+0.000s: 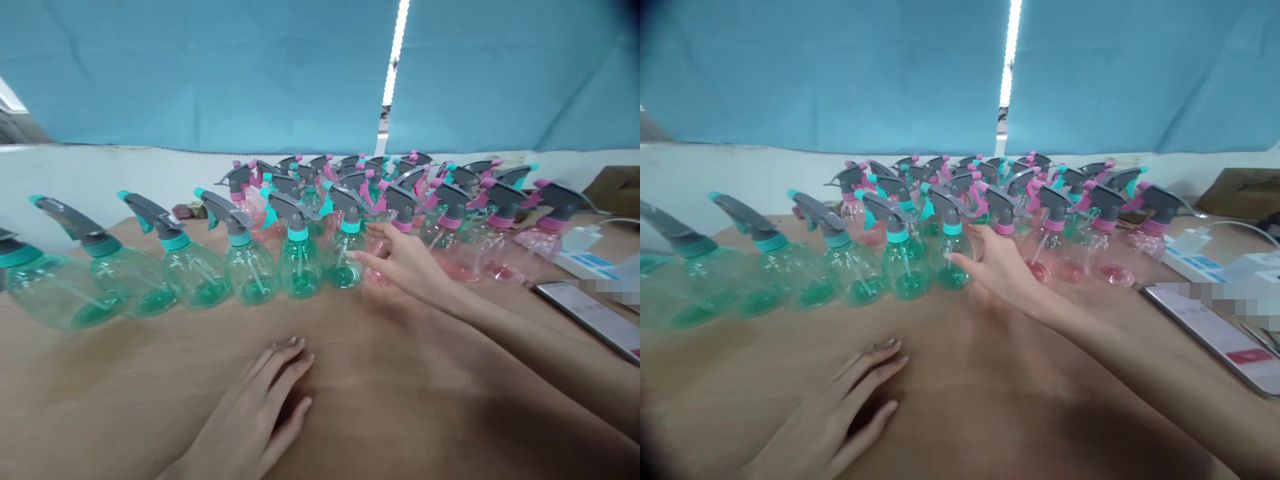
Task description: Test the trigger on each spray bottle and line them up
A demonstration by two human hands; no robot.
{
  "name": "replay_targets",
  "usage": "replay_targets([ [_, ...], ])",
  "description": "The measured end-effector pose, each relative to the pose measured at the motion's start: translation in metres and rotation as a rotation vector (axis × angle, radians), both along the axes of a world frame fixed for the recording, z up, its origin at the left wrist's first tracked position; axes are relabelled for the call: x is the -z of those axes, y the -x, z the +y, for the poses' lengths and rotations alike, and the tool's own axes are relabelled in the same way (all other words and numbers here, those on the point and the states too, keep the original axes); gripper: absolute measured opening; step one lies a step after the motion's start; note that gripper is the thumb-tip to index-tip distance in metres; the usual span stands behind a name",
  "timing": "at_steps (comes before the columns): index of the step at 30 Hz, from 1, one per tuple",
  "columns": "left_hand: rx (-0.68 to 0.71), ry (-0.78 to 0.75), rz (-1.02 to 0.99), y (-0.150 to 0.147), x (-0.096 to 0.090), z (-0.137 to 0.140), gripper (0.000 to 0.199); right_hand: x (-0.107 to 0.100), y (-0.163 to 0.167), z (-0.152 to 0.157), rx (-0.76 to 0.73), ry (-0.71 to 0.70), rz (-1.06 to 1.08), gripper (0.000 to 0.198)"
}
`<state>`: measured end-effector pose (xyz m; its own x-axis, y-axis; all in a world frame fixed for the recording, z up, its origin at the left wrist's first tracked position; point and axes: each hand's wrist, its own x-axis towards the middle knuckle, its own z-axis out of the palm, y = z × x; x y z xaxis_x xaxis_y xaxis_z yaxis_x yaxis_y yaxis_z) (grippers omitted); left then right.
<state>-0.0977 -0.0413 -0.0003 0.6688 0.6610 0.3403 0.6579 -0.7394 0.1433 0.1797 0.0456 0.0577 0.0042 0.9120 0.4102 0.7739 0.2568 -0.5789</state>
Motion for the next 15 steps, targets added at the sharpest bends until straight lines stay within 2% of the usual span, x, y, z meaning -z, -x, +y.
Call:
replay_targets([
  [5,-0.004,0.046,-0.019,-0.002,-0.002,-0.003,0.033,0.004,0.015,0.018,-0.002,0.04,-0.011,0.079],
  [11,-0.023,0.131,-0.09,-0.015,-0.009,0.001,0.03,0.002,0.017,0.022,0.013,0.09,-0.068,0.06],
  [15,-0.071,0.229,-0.173,-0.031,-0.016,0.011,0.025,-0.003,0.016,0.011,0.01,0.127,-0.132,0.059],
])
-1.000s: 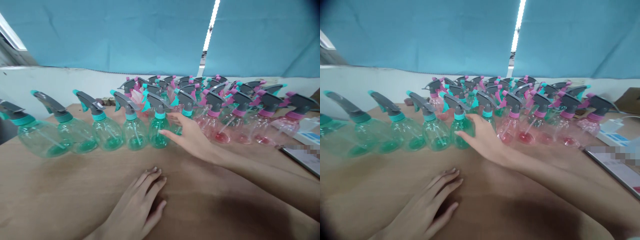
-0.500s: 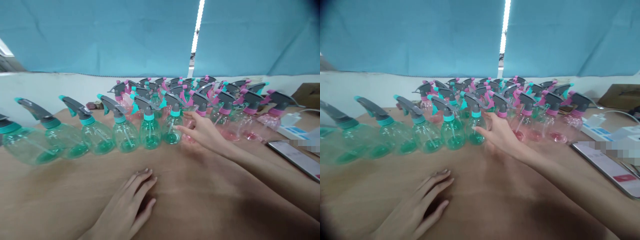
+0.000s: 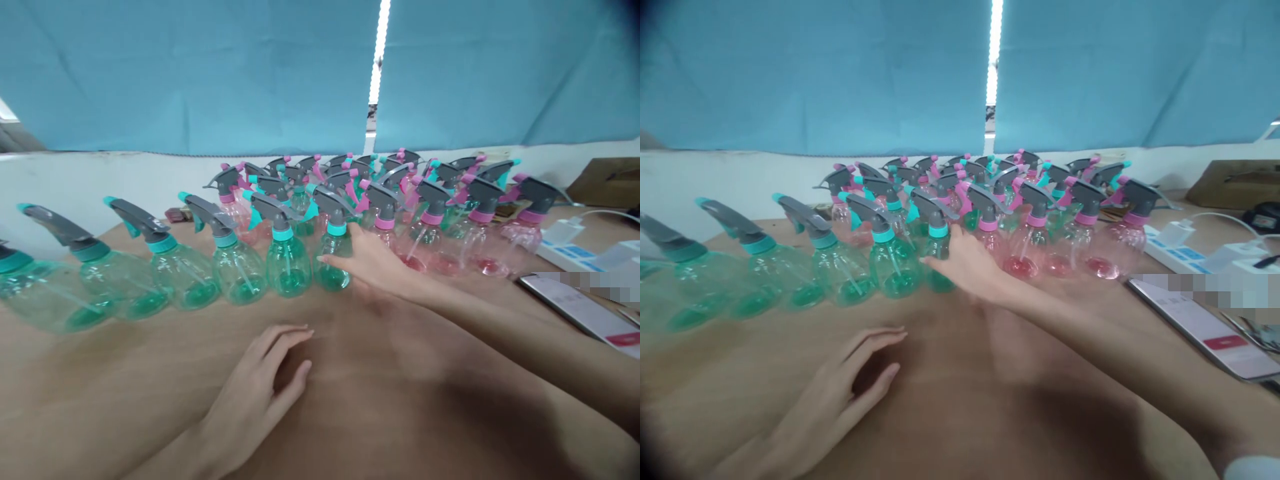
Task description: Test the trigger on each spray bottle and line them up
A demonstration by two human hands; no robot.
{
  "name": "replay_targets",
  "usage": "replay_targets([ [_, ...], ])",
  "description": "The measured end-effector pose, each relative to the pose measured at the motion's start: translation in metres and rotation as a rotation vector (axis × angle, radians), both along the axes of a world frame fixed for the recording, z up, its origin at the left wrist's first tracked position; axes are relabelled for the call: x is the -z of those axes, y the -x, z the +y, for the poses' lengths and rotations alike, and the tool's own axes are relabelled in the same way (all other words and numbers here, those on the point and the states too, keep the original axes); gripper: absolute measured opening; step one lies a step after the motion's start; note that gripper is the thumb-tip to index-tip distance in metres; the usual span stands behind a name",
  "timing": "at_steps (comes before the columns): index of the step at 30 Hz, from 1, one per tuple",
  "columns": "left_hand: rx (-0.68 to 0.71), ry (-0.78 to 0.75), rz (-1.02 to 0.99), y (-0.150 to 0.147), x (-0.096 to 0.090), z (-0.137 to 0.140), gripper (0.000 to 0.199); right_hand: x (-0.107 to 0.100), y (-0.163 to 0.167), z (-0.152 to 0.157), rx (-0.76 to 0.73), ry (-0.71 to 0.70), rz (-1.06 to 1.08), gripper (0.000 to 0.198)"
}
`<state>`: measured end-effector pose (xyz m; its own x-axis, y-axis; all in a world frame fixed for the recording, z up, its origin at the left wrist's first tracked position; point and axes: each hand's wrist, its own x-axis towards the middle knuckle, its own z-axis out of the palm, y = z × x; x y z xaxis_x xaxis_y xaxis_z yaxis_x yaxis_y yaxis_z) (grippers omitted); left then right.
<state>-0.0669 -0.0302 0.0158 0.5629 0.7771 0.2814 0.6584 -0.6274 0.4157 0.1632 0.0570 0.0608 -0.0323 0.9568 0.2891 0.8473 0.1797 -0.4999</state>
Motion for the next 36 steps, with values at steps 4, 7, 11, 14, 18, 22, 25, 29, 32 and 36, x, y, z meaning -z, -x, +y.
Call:
replay_targets([
  [4,-0.078,0.104,-0.108,-0.019,0.001,0.011,0.029,-0.004,-0.002,-0.022,0.007,0.023,-0.044,0.071],
  [7,-0.091,0.15,-0.26,-0.035,0.006,0.018,0.045,-0.009,-0.005,-0.045,-0.016,0.035,-0.087,0.067],
  [11,-0.064,0.205,-0.37,-0.057,0.009,0.019,0.07,-0.017,-0.014,-0.076,-0.053,0.063,-0.167,0.057],
  [14,-0.011,0.249,-0.396,-0.07,0.007,0.012,0.08,-0.02,-0.021,-0.095,-0.061,0.055,-0.194,0.055],
  [18,0.036,0.303,-0.399,-0.08,0.005,0.001,0.085,-0.022,-0.031,-0.115,-0.136,0.011,-0.127,0.042],
  [22,0.097,0.339,-0.39,-0.083,0.005,-0.008,0.08,-0.032,-0.039,-0.129,-0.215,0.098,-0.128,0.047],
  [25,0.108,0.305,-0.375,-0.085,0.006,-0.011,0.078,-0.046,-0.046,-0.133,-0.266,0.085,-0.136,0.055],
  [29,0.108,0.245,-0.363,-0.088,0.006,-0.013,0.077,-0.056,-0.057,-0.126,-0.378,0.051,0.022,0.046],
  [32,0.119,0.208,-0.308,-0.091,0.006,-0.015,0.076,-0.05,-0.061,-0.116,-0.483,0.059,0.241,0.059],
  [36,0.182,0.158,-0.273,-0.095,0.007,-0.015,0.078,-0.041,-0.058,-0.106,-0.537,0.132,0.466,0.042],
])
